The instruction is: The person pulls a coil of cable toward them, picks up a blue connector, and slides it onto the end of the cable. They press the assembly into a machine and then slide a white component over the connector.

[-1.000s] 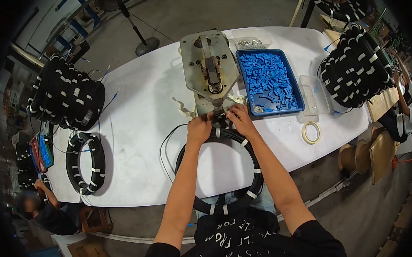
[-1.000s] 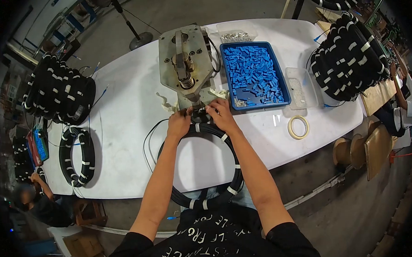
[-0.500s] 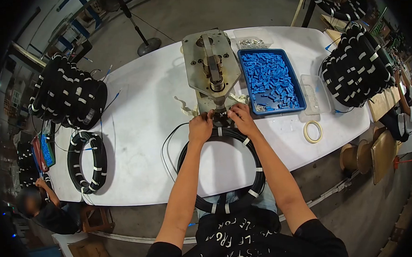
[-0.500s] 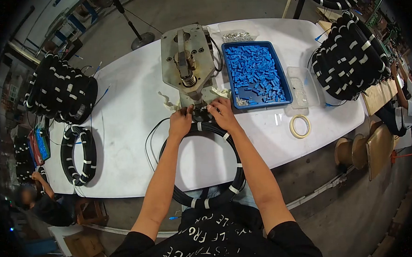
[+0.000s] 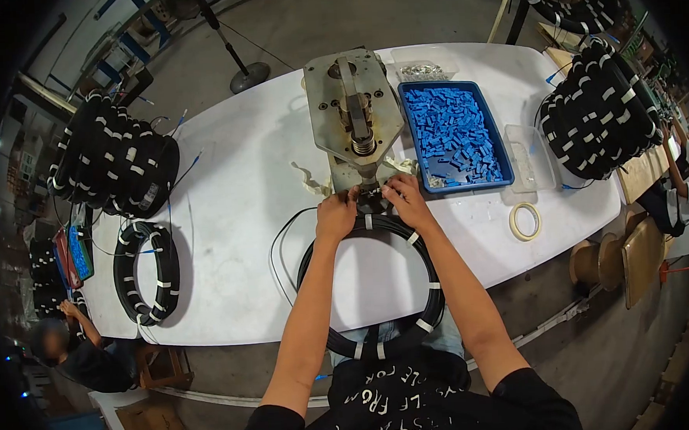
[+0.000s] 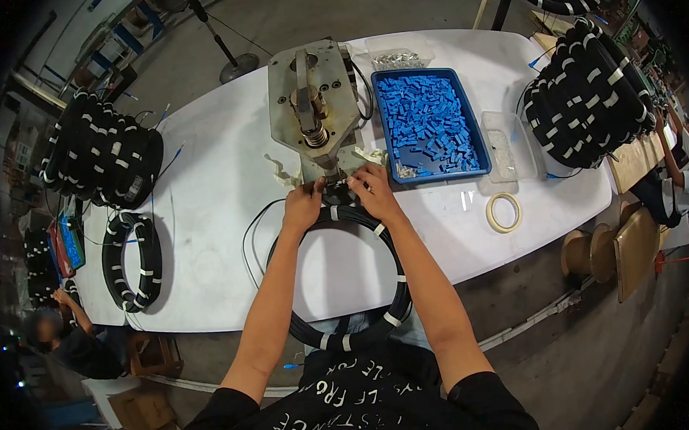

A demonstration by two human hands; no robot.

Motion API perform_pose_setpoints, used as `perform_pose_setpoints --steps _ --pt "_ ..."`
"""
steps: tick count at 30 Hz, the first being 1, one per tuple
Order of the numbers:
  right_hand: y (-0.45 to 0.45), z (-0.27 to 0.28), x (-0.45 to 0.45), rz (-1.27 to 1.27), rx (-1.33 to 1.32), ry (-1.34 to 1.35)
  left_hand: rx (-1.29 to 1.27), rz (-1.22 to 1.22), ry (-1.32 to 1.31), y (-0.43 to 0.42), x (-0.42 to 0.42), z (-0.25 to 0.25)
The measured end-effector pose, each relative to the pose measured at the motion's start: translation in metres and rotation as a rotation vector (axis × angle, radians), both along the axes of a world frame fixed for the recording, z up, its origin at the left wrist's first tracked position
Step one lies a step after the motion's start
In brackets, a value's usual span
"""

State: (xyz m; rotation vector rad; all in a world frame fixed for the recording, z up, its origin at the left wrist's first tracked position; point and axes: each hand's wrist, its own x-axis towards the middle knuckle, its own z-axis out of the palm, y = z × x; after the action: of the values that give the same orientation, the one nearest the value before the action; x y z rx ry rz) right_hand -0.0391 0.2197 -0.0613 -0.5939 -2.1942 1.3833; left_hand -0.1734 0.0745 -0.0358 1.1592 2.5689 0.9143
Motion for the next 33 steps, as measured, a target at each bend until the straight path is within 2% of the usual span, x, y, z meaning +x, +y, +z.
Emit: perform_pose_setpoints --steps 10,22,33 --pt "0.0 -0.004 0.0 -0.012 0.021 0.013 -0.016 0.02 0.0 0.0 0.003 0.006" --pt "0.0 0.002 0.0 -0.001 0.053 -0.006 0.126 0.004 0.138 -0.001 0.003 0.001" --pt "-0.001 0.002 -0.002 -0.01 0.066 0.031 0.028 0.037 0.01 -0.003 0.006 0.011"
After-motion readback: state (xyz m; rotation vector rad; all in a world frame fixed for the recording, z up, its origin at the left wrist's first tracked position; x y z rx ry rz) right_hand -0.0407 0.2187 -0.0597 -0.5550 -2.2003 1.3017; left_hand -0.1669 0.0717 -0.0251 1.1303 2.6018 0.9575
